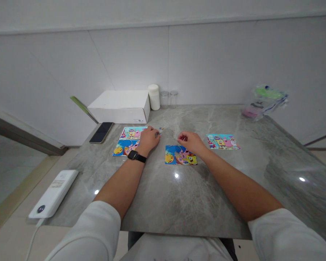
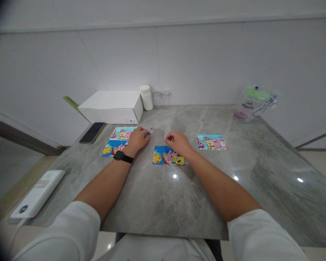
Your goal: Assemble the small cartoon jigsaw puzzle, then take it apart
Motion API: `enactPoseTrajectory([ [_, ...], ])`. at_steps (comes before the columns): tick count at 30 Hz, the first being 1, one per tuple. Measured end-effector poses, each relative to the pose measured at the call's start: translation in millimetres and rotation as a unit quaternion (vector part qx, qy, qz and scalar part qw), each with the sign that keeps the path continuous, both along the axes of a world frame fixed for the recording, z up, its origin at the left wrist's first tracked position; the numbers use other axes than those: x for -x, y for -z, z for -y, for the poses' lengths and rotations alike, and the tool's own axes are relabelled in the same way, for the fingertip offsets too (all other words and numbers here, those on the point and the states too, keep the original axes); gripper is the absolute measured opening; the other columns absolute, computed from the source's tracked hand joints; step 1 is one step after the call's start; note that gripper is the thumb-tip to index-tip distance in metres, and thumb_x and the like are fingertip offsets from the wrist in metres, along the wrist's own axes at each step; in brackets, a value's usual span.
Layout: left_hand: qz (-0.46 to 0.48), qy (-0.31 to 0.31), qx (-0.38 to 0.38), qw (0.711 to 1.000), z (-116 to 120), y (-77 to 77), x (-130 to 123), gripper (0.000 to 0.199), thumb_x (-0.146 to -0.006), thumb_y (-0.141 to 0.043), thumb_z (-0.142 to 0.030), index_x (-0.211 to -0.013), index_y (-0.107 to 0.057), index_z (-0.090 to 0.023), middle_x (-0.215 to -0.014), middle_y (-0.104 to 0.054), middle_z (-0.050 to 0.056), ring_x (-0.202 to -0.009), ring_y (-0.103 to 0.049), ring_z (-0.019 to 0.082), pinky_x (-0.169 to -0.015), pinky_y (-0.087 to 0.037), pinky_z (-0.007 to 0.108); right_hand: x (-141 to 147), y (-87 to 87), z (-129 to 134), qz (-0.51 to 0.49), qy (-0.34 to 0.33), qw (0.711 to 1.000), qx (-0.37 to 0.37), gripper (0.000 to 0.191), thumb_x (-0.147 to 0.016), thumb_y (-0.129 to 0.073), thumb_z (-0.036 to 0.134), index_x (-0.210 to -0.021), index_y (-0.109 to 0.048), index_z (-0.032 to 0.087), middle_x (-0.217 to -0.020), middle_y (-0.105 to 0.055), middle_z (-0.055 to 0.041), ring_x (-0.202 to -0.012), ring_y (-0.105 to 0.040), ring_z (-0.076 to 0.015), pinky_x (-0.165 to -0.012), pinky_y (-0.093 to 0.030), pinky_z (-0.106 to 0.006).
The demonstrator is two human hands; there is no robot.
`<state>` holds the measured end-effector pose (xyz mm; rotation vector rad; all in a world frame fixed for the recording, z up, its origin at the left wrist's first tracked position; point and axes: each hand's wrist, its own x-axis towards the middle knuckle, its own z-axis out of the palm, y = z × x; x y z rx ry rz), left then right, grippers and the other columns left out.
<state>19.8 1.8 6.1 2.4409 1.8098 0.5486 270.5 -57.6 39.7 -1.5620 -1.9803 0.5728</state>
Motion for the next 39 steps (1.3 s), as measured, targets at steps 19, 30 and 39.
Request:
enactPoseTrajectory([
  [19, 0.250, 0.115, 0.111, 0.955, -2, -14.0, -13, 0.016, -0.090, -0.070, -0.031, -0.098, -0.073, -0.018, -0.097, -0.076, 0.004, -0.083, -0.064, 0.016, -0.077, -0.050, 0.029, 3, 5.1, 0, -0.034, 0.009, 0.999, -0.025, 0.010, -0.091, -0.067, 0.023, -0.097, -0.075, 0.020, -0.095, -0.076, -0.0029, -0.078, -0.063, -0.0147, -0.076, -0.046, -0.027],
  [30, 0.323, 0.189, 0.144, 0.916, 21, -21.2, -42, 0.024, -0.091, -0.068, -0.036, -0.104, -0.078, -0.018, -0.093, -0.076, 0.003, -0.080, -0.062, 0.016, -0.074, -0.050, 0.028, 9, -1.6, 3, -0.082, 0.008, 0.996, 0.017, 0.017, -0.093, -0.062, 0.034, -0.091, -0.071, 0.020, -0.086, -0.074, -0.0012, -0.077, -0.063, -0.0159, -0.072, -0.047, -0.027],
  [39, 0.372, 0.166, 0.154, 0.900, 24, -21.5, -37, 0.025, -0.095, -0.061, -0.040, -0.098, -0.071, -0.017, -0.090, -0.071, 0.002, -0.086, -0.064, 0.016, -0.080, -0.051, 0.028, 1, 13.9, -7, -0.183, -0.003, 0.981, 0.064, 0.022, -0.088, -0.063, 0.041, -0.088, -0.070, 0.020, -0.080, -0.070, -0.0001, -0.074, -0.061, -0.0160, -0.066, -0.046, -0.025],
])
